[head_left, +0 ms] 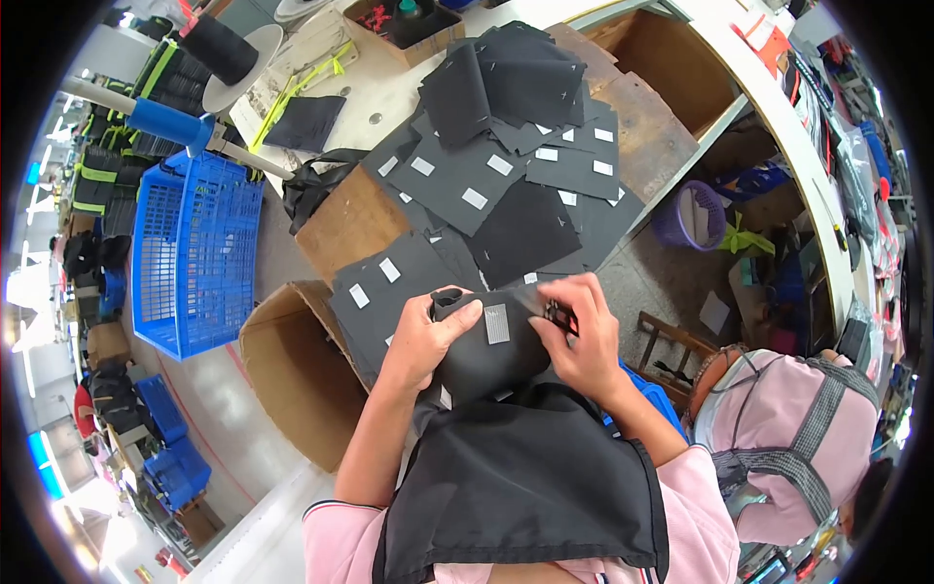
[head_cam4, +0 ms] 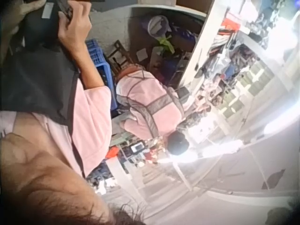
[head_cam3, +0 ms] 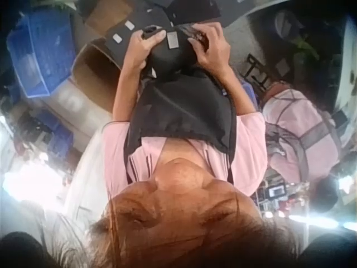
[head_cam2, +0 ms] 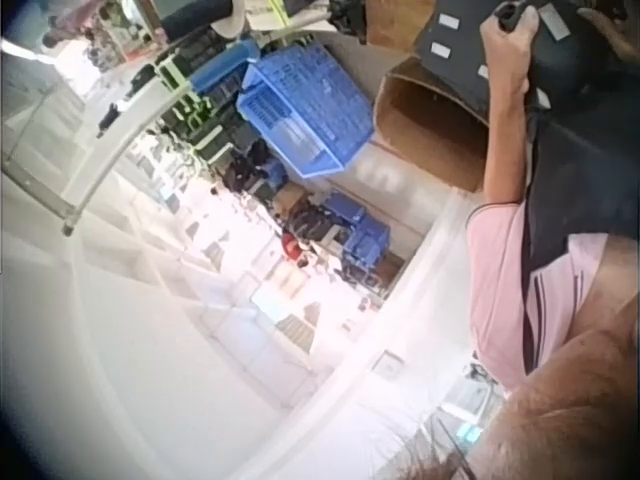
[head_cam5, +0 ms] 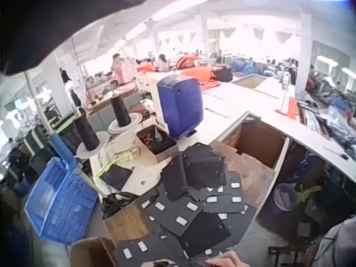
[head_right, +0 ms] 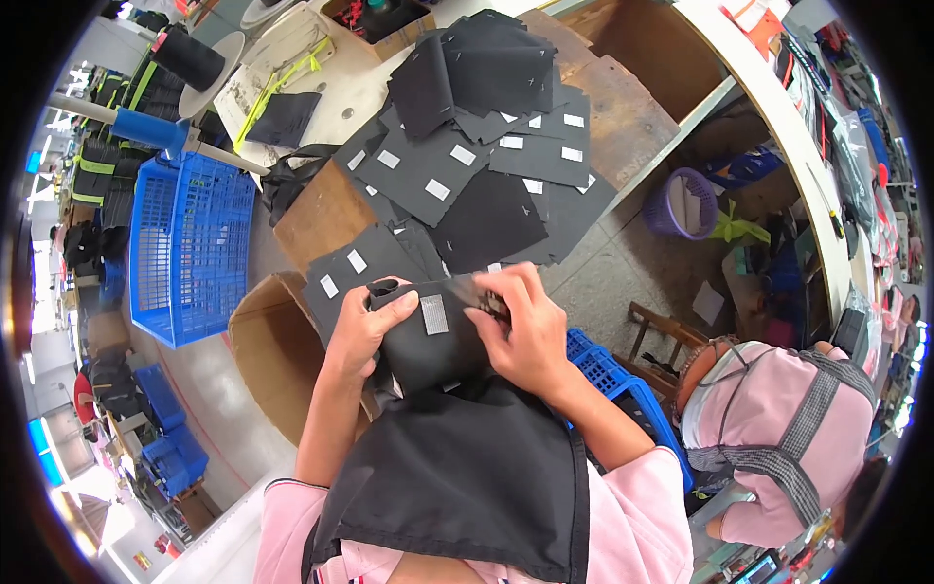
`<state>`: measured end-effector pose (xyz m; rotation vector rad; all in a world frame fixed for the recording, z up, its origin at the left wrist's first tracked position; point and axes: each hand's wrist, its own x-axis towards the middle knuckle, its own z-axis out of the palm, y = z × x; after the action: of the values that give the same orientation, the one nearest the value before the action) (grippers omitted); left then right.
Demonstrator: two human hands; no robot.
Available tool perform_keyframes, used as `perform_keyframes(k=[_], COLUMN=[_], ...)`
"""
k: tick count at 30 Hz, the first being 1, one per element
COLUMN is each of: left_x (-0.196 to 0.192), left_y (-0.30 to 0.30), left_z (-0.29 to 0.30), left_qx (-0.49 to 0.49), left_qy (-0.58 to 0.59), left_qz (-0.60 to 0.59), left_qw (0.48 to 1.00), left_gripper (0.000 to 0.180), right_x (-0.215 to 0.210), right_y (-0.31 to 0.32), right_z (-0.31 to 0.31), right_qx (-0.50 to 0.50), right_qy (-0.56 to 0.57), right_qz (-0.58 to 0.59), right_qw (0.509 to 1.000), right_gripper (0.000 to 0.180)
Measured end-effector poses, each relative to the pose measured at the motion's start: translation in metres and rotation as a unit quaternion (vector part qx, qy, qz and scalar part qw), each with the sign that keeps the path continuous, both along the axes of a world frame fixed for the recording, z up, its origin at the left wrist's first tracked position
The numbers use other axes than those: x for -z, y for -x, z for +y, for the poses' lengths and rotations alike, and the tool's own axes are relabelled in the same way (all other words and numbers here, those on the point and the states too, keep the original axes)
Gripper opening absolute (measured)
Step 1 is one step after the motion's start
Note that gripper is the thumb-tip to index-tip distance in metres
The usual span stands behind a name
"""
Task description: Peeling adhesive backing from small white strips on black fabric pieces.
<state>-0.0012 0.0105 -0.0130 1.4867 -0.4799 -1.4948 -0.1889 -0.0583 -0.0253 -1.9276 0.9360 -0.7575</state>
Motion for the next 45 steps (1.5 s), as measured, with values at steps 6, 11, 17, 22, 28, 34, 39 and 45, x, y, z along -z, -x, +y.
perform_keyframes(k=[6, 11, 17, 22, 28, 34, 39, 45], left_x=[0.0, 0.002, 0.06, 0.146, 0.133, 0.12, 0.092, 0.036], left_y=[0.002, -0.002, -0.064, -0.093, -0.08, -0.083, -0.069, -0.036], left_z=[-0.001, -0.001, 0.02, 0.047, 0.037, 0.039, 0.016, -0.059], left_qx=[0.017, 0.009, -0.127, -0.225, -0.158, -0.071, -0.084, 0.039], left_qy=[0.003, -0.011, -0.037, -0.089, -0.1, -0.134, -0.026, 0.248], left_qz=[0.004, -0.011, -0.172, -0.315, -0.444, -0.537, -0.721, -0.367], left_qw=[1.0, 1.0, 0.976, 0.918, 0.876, 0.83, 0.687, 0.896], left_gripper=[0.022, 0.016, 0.034, 0.064, 0.068, 0.066, 0.067, 0.071], right_x=[0.006, 0.005, 0.05, 0.109, 0.146, 0.13, 0.094, 0.003], right_y=[0.003, -0.005, -0.004, -0.028, -0.108, -0.111, -0.063, -0.003], right_z=[0.005, 0.002, -0.03, -0.068, -0.098, -0.108, -0.104, -0.077], right_qx=[-0.024, -0.059, 0.109, 0.084, 0.186, 0.19, 0.114, -0.125], right_qy=[0.137, 0.212, -0.052, -0.489, -0.568, -0.494, -0.057, -0.218], right_qz=[0.011, 0.025, -0.063, -0.14, -0.228, -0.182, 0.013, -0.086], right_qw=[0.99, 0.975, 0.991, 0.857, 0.769, 0.829, 0.992, 0.964], right_gripper=[0.034, 0.024, 0.029, 0.023, 0.019, 0.028, 0.03, 0.005])
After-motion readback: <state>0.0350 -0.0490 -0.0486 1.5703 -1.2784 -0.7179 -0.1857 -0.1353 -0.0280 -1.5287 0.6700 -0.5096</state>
